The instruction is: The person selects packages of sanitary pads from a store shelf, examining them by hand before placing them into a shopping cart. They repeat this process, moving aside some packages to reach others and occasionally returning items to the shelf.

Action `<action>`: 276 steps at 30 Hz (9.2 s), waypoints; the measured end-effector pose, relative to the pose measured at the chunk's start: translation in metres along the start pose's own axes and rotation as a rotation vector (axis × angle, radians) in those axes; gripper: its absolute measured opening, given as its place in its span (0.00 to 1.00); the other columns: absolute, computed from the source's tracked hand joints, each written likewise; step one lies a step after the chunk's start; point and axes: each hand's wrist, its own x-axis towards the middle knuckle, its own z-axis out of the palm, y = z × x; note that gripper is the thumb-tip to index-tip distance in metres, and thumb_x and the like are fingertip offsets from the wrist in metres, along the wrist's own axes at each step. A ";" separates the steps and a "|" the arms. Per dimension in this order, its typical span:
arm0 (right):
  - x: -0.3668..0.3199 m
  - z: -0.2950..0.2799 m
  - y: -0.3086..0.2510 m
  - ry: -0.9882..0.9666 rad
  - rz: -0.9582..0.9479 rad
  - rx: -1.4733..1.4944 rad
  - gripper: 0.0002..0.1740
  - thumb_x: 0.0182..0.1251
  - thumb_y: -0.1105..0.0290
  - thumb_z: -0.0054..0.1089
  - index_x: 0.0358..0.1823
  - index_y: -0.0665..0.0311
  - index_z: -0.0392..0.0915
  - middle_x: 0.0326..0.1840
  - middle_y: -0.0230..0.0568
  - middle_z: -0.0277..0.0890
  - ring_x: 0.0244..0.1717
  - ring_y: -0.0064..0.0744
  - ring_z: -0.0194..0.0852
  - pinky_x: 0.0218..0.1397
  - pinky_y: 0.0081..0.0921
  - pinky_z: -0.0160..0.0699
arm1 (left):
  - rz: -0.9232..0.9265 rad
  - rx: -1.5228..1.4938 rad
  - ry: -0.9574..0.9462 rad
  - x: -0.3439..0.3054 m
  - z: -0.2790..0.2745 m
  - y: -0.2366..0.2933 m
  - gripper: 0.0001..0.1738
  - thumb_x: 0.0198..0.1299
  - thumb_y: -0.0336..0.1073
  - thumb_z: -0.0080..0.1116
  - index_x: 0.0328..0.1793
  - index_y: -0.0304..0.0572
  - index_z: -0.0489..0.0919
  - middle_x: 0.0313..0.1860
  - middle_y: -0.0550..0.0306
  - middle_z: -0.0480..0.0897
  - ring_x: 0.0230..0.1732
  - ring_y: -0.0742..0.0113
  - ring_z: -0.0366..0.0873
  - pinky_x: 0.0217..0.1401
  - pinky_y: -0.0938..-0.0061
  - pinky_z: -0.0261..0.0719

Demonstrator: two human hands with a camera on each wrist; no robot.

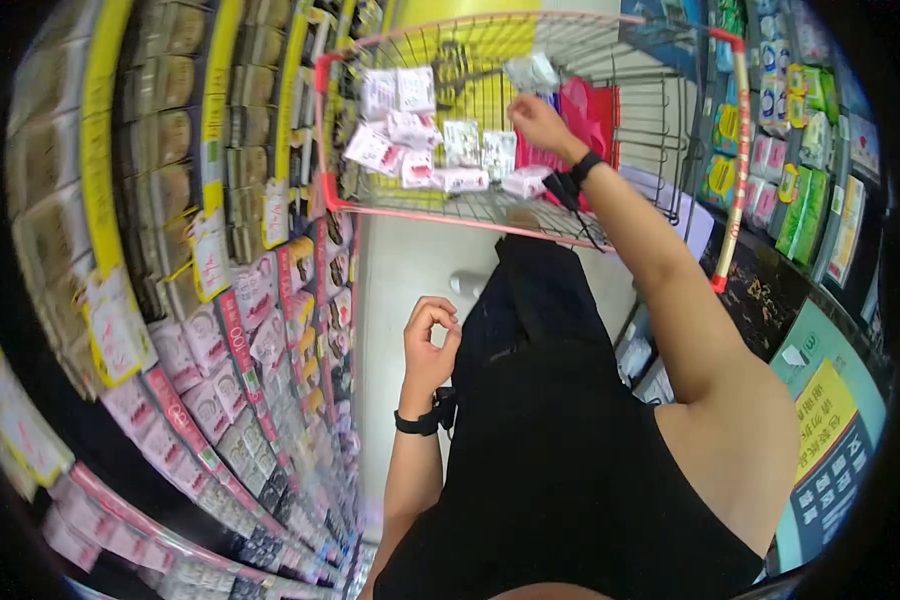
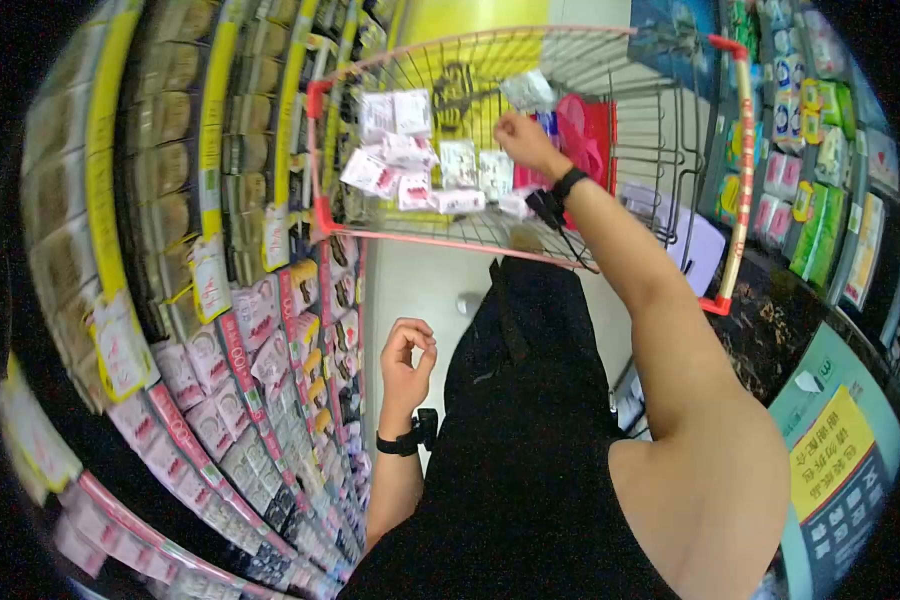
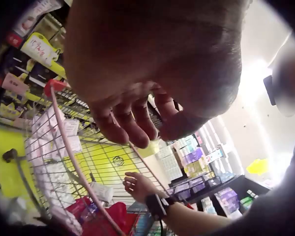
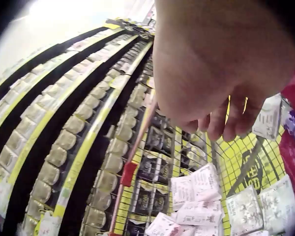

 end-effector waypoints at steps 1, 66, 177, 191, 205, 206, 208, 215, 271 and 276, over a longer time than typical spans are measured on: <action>0.009 0.007 0.020 0.004 0.077 -0.005 0.15 0.70 0.60 0.61 0.46 0.65 0.84 0.35 0.50 0.86 0.37 0.44 0.86 0.42 0.39 0.83 | -0.045 0.020 -0.005 0.002 0.004 0.002 0.09 0.58 0.18 0.62 0.36 0.37 0.73 0.43 0.53 0.79 0.42 0.65 0.77 0.51 0.73 0.77; -0.413 0.396 -0.498 -1.656 -0.391 0.360 0.30 0.70 0.77 0.72 0.68 0.59 0.66 0.59 0.35 0.78 0.60 0.24 0.77 0.61 0.27 0.78 | 0.458 -0.519 1.485 -0.441 -0.160 -0.108 0.33 0.64 0.24 0.66 0.70 0.40 0.61 0.61 0.50 0.75 0.64 0.61 0.75 0.70 0.65 0.74; -0.622 0.563 -0.535 -1.006 -1.112 -0.861 0.21 0.66 0.52 0.70 0.49 0.62 0.82 0.48 0.45 0.84 0.54 0.50 0.85 0.61 0.45 0.79 | 0.423 0.381 0.506 -0.587 -0.436 -0.165 0.05 0.62 0.31 0.69 0.38 0.37 0.86 0.38 0.50 0.86 0.43 0.47 0.84 0.48 0.60 0.80; -0.500 0.268 -0.414 -0.677 -0.794 -0.760 0.17 0.70 0.53 0.59 0.38 0.59 0.85 0.38 0.43 0.87 0.44 0.50 0.87 0.56 0.48 0.79 | 0.591 0.557 -0.074 -0.345 -0.218 -0.058 0.11 0.64 0.38 0.70 0.43 0.36 0.88 0.39 0.45 0.88 0.42 0.44 0.85 0.48 0.60 0.80; -0.528 0.081 -0.293 -0.204 -0.227 -0.552 0.14 0.65 0.61 0.61 0.41 0.66 0.83 0.40 0.52 0.86 0.45 0.60 0.85 0.53 0.52 0.82 | 0.899 0.701 -0.923 -0.191 -0.016 0.027 0.10 0.61 0.37 0.70 0.45 0.42 0.83 0.38 0.49 0.84 0.43 0.46 0.81 0.50 0.57 0.76; -0.527 0.079 -0.290 -0.177 -0.185 -0.513 0.14 0.64 0.61 0.62 0.41 0.66 0.82 0.41 0.53 0.85 0.45 0.60 0.85 0.53 0.52 0.82 | 0.898 0.709 -0.965 -0.183 -0.010 0.031 0.11 0.62 0.38 0.69 0.45 0.42 0.83 0.39 0.49 0.84 0.44 0.46 0.81 0.51 0.57 0.76; -0.527 0.071 -0.291 -0.122 -0.106 -0.426 0.14 0.63 0.62 0.63 0.42 0.65 0.82 0.42 0.53 0.85 0.46 0.60 0.84 0.54 0.51 0.82 | 0.899 0.731 -1.054 -0.162 -0.002 0.040 0.11 0.63 0.39 0.69 0.45 0.42 0.83 0.40 0.49 0.84 0.45 0.47 0.82 0.52 0.57 0.75; -0.486 0.044 -0.276 0.029 0.129 -0.292 0.13 0.64 0.64 0.64 0.46 0.62 0.78 0.42 0.51 0.84 0.47 0.59 0.84 0.51 0.51 0.81 | 0.821 0.599 -1.312 -0.074 0.038 0.063 0.17 0.63 0.39 0.70 0.55 0.41 0.83 0.42 0.48 0.84 0.49 0.46 0.82 0.53 0.57 0.78; -0.203 -0.102 -0.245 -0.311 -0.213 -0.537 0.30 0.74 0.51 0.64 0.63 0.70 0.74 0.49 0.57 0.82 0.52 0.59 0.84 0.56 0.49 0.82 | 0.011 0.069 -0.415 0.225 -0.020 -0.008 0.42 0.78 0.47 0.50 0.85 0.21 0.54 0.85 0.36 0.62 0.86 0.55 0.56 0.87 0.66 0.50; -0.215 -0.067 -0.268 -0.483 -0.212 0.201 0.40 0.79 0.52 0.61 0.79 0.71 0.58 0.64 0.61 0.78 0.64 0.49 0.81 0.67 0.40 0.78 | 0.129 -0.031 -0.179 0.044 -0.002 0.016 0.41 0.75 0.40 0.55 0.84 0.22 0.51 0.83 0.34 0.62 0.86 0.52 0.56 0.86 0.63 0.52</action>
